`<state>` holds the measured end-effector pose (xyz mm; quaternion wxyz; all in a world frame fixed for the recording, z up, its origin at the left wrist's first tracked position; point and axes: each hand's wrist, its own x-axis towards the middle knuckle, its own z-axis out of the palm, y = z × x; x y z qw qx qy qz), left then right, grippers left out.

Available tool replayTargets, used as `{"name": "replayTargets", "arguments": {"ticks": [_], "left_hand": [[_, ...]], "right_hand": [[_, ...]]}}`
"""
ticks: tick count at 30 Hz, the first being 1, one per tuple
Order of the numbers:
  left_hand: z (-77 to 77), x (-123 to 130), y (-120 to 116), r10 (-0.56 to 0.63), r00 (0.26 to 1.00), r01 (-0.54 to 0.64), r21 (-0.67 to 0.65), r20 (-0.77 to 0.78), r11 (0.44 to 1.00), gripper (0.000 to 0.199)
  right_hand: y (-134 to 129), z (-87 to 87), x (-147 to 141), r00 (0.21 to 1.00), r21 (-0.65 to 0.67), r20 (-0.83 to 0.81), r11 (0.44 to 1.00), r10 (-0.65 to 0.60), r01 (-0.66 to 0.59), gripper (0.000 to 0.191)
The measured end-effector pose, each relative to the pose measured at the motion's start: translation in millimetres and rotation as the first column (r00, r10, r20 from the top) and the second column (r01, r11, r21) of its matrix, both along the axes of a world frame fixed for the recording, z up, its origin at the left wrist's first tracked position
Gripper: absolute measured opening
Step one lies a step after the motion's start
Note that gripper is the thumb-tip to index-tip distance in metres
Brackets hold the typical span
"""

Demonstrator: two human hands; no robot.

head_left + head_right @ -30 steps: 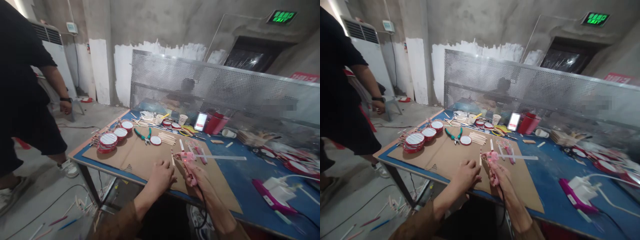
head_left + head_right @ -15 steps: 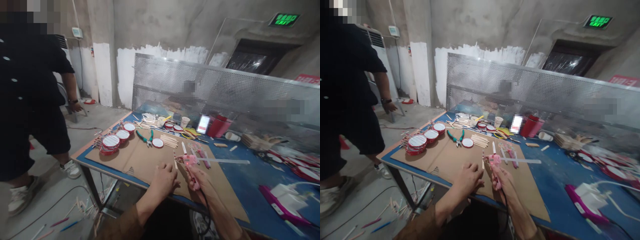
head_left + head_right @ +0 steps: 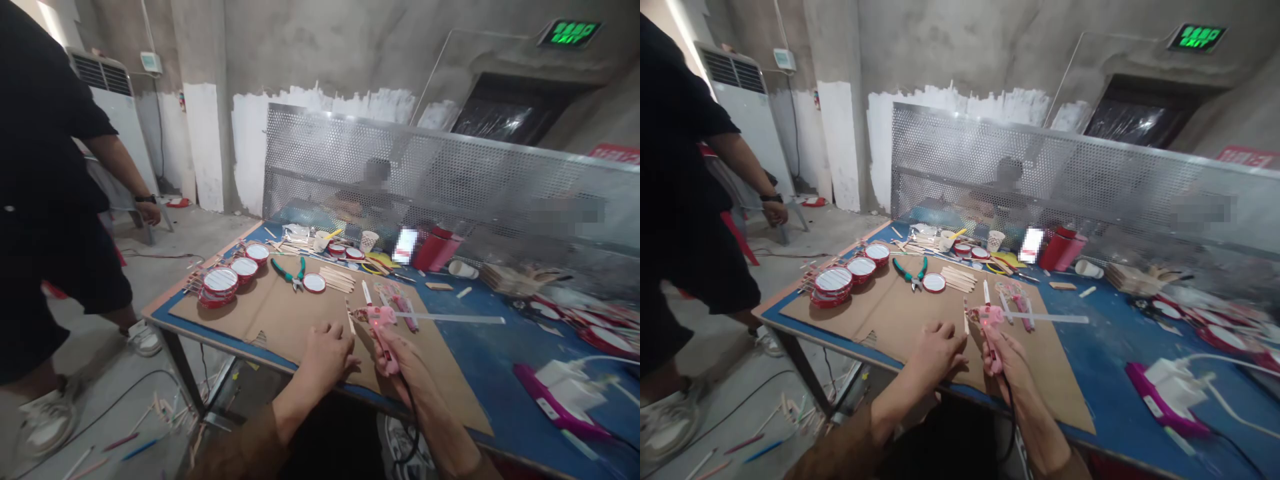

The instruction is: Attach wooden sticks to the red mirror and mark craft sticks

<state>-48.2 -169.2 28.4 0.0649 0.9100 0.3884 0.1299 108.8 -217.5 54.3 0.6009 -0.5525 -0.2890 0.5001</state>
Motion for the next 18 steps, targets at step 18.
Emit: {"name": "replayTargets", "arguments": {"ticks": [18], "left_hand": [[12.2, 3.1, -8.6, 0.047, 0.999, -0.049, -0.094, -0.019, 0.994, 0.046]], "right_hand": [[1.7, -4.1, 1.4, 0.996, -0.041, -0.085, 0.999, -0.020, 0.016, 0.051]]}}
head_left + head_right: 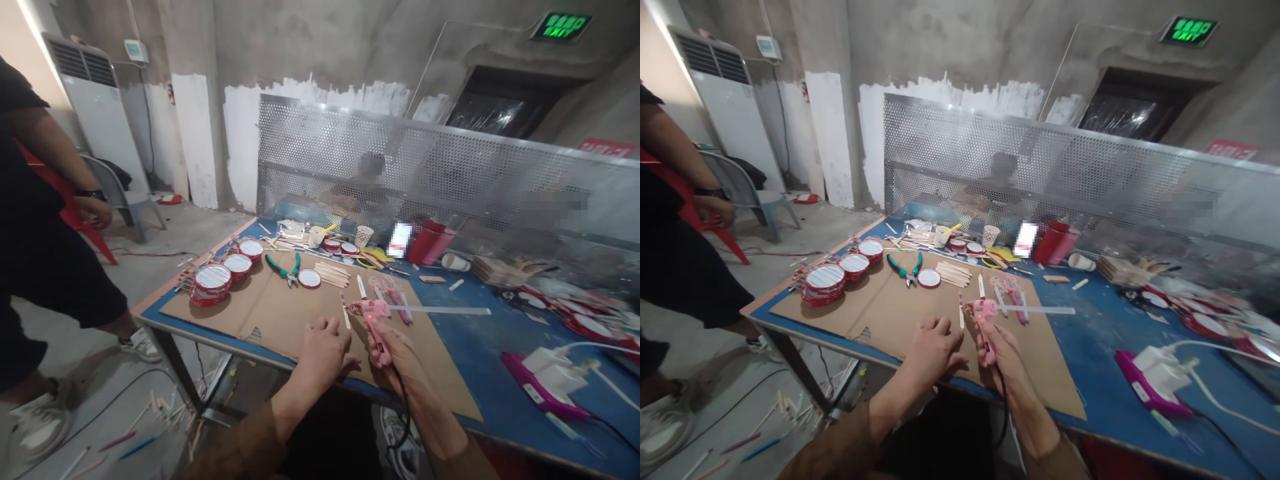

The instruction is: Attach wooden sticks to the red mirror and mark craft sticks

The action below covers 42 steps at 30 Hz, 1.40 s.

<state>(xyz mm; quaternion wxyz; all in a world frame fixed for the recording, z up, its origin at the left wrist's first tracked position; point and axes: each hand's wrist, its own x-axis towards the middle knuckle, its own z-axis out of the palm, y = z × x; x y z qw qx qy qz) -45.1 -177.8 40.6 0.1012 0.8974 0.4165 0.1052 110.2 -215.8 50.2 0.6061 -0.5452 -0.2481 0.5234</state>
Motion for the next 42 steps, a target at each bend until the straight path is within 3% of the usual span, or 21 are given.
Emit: {"name": "replayTargets", "arguments": {"ticks": [8, 22, 42], "left_hand": [[-1.8, 1.1, -0.8, -0.003, 1.000, 0.002, 0.028, 0.011, 1.000, 0.055], [-0.2, 2.9, -2.0, 0.015, 1.000, -0.015, 0.017, 0.016, 1.000, 0.051], [-0.9, 2.5, -3.3, 0.032, 0.999, -0.033, 0.011, 0.036, 0.999, 0.051]], "right_hand": [[-0.8, -1.5, 1.4, 1.000, 0.002, 0.003, 1.000, 0.007, -0.007, 0.051], [-14.6, 5.7, -1.6, 0.999, 0.000, 0.044, 1.000, 0.013, -0.013, 0.054], [-35.9, -0.5, 0.0, 0.998, -0.023, 0.059, 1.000, 0.011, -0.009, 0.055]]}}
